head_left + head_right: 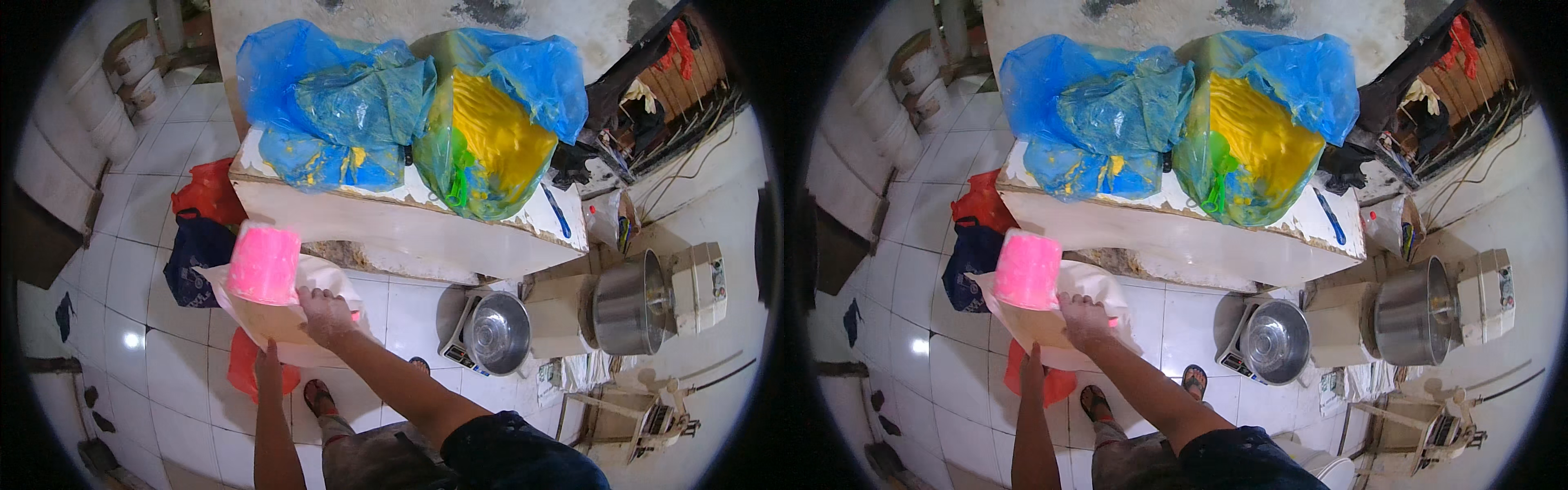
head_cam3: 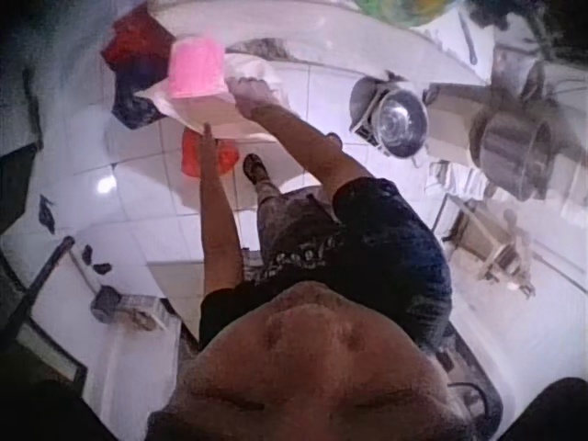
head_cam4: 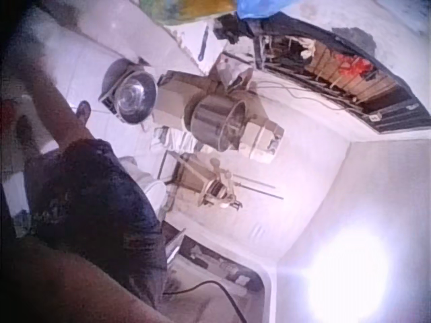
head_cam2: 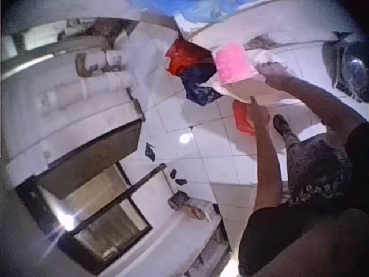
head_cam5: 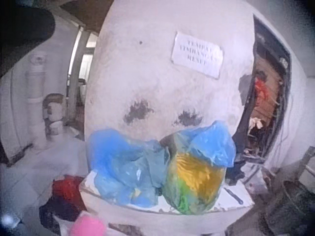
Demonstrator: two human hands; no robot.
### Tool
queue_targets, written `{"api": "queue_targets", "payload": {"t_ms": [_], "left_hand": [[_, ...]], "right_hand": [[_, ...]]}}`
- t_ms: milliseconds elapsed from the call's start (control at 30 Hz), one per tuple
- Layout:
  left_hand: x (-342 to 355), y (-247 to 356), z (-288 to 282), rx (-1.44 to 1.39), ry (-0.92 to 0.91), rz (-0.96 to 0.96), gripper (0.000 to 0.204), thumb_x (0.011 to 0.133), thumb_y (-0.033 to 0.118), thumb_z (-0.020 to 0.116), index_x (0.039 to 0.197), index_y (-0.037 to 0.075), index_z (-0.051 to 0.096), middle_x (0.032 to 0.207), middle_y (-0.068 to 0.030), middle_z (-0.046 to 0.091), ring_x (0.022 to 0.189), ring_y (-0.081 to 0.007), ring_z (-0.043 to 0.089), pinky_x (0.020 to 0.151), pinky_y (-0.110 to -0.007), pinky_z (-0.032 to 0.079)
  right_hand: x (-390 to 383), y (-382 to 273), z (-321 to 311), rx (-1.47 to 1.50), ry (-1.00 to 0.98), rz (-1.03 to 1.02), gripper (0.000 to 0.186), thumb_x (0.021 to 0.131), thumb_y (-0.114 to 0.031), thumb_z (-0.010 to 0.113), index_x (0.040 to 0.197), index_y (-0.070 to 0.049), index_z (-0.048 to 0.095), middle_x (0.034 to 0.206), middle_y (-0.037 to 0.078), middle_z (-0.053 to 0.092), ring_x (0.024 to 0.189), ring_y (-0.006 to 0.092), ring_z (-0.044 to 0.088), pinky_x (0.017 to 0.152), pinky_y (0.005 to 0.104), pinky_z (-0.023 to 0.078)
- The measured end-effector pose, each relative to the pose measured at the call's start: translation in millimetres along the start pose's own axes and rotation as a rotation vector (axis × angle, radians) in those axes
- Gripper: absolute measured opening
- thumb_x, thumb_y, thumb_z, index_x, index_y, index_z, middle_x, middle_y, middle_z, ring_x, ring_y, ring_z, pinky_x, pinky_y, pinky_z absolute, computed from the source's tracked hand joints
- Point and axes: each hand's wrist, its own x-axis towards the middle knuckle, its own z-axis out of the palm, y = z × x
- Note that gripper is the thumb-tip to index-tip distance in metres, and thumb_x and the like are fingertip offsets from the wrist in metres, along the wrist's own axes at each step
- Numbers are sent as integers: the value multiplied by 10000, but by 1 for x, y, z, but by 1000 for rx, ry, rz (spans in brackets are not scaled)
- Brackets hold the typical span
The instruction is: The person measures flour from a large sack into a metal bowl using a pink scoop, weighing the bowl on a digital scale.
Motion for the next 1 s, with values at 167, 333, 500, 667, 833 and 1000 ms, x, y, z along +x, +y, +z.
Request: {"api": "queue_targets", "payload": {"t_ms": [167,333,500,667,833,1000], "left_hand": [[40,-27,-27,106,2,19,454,888,341,426,1023,-79,533,823,-136,604,717,-207,585,622,-330,451],[6,-6,-26,112,4,-15,424,899,308,404,946,-82,564,796,-123,600,669,-194,580,587,-321,441],[7,-6,-27,91,-55,-8,392,899,284,401,948,-78,545,782,-111,592,643,-167,559,550,-300,437],[14,-14,-35,-9,48,-32,342,898,265,401,959,-44,533,725,-80,584,548,-149,532,479,-273,414],[4,-34,-67,87,-4,-48,251,899,233,387,961,28,517,628,-46,564,459,-138,524,409,-242,390],[-4,-33,-75,151,-47,-51,219,898,227,390,1001,62,491,623,-34,551,456,-113,500,401,-234,371]], "right_hand": [[15,36,25,19,-241,276,588,680,-406,669,1087,-66,418,924,159,584,891,313,569,754,418,449],[-12,28,-4,-10,-114,321,714,644,-511,671,1115,-49,399,1000,163,559,946,333,542,788,431,447],[-30,43,35,-20,-214,232,574,724,-408,612,1109,-20,438,1004,177,563,956,348,544,803,448,455],[-11,60,6,37,-123,417,209,802,-190,439,920,-88,579,907,144,619,859,304,603,705,429,484],[-20,90,-22,-53,91,398,158,774,-187,488,889,-94,544,830,114,609,808,296,595,675,422,484],[-28,73,-40,-118,90,351,179,817,-178,454,952,-67,494,883,141,604,878,270,591,697,396,493]]}}
